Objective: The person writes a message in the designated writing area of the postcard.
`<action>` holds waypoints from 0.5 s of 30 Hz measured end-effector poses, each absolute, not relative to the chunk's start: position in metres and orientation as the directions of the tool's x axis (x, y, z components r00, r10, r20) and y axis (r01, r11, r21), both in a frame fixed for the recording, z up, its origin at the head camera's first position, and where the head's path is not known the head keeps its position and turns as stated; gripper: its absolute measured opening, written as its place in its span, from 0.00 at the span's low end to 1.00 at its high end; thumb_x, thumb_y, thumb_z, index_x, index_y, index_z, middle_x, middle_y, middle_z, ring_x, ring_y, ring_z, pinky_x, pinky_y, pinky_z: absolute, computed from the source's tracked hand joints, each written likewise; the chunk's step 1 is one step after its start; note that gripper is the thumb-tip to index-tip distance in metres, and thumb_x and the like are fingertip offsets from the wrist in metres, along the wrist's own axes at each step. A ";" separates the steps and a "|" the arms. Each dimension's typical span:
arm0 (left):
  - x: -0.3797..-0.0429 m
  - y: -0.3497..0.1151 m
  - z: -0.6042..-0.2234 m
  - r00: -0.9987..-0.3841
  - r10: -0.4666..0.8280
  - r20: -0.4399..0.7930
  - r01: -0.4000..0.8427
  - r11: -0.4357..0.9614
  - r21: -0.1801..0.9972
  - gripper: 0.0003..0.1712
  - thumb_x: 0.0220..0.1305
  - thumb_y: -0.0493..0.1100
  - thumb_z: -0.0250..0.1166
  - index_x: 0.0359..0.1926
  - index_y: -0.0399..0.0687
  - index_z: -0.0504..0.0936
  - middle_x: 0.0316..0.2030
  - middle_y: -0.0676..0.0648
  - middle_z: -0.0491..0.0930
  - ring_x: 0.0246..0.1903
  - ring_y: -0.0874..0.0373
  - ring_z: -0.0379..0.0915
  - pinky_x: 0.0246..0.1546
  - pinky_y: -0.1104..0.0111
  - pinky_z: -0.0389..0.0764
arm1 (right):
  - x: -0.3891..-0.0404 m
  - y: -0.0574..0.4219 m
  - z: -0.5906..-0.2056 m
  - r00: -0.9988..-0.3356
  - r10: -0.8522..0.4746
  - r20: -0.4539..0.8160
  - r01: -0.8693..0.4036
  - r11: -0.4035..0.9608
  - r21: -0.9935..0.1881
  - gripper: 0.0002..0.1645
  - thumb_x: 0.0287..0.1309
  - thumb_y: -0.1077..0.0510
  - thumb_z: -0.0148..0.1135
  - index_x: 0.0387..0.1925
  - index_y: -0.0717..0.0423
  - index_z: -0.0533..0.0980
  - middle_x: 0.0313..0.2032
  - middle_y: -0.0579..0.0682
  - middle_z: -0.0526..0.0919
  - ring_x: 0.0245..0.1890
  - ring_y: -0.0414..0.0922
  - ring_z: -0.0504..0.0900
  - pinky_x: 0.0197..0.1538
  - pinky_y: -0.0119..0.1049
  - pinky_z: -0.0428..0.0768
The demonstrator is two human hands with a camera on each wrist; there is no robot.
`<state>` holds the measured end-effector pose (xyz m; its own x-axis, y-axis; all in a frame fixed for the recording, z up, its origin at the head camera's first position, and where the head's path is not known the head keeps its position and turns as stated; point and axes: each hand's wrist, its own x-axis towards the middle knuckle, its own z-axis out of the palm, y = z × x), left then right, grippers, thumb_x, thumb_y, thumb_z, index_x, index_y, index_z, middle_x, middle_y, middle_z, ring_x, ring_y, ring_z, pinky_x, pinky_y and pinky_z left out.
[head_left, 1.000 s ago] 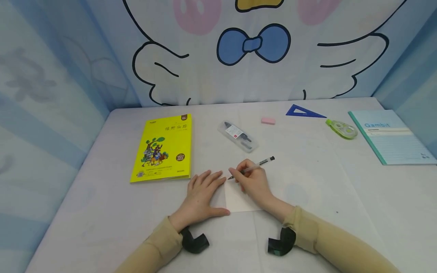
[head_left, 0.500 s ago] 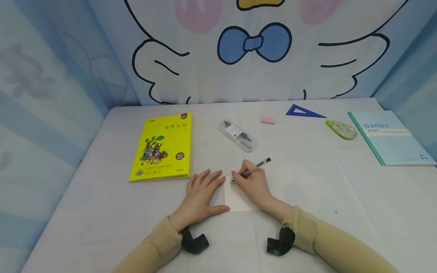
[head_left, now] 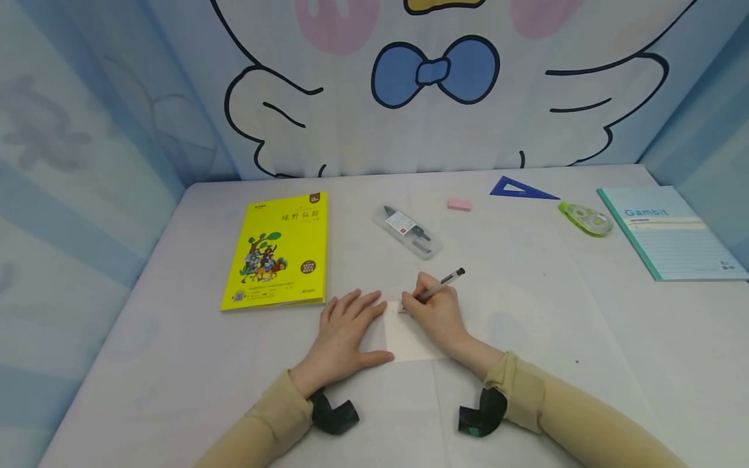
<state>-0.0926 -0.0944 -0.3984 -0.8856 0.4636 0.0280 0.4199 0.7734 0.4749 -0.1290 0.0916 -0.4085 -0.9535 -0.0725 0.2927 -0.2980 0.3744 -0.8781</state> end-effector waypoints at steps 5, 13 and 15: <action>-0.092 -0.095 -0.399 -0.884 0.465 0.041 0.427 0.771 0.472 0.44 0.48 0.61 0.69 0.63 0.49 0.68 0.67 0.48 0.60 0.67 0.45 0.47 0.64 0.43 0.43 | -0.122 0.088 -0.393 -0.950 -0.044 0.309 -0.301 0.393 -0.869 0.17 0.50 0.72 0.58 0.14 0.60 0.63 0.08 0.48 0.65 0.11 0.30 0.57 0.16 0.23 0.54; -0.092 -0.095 -0.399 -0.885 0.463 0.050 0.431 0.772 0.467 0.44 0.48 0.61 0.69 0.63 0.49 0.68 0.67 0.48 0.60 0.67 0.46 0.47 0.64 0.43 0.42 | -0.121 0.087 -0.391 -0.949 -0.041 0.311 -0.303 0.378 -0.875 0.17 0.45 0.74 0.56 0.13 0.60 0.61 0.08 0.45 0.61 0.11 0.29 0.55 0.16 0.23 0.52; -0.092 -0.095 -0.399 -0.885 0.463 0.047 0.429 0.773 0.468 0.44 0.48 0.61 0.69 0.63 0.49 0.68 0.67 0.48 0.60 0.67 0.46 0.47 0.64 0.44 0.42 | -0.125 0.091 -0.400 -0.951 -0.014 0.309 -0.291 0.378 -0.879 0.18 0.46 0.72 0.57 0.13 0.59 0.61 0.08 0.44 0.60 0.10 0.29 0.55 0.15 0.24 0.53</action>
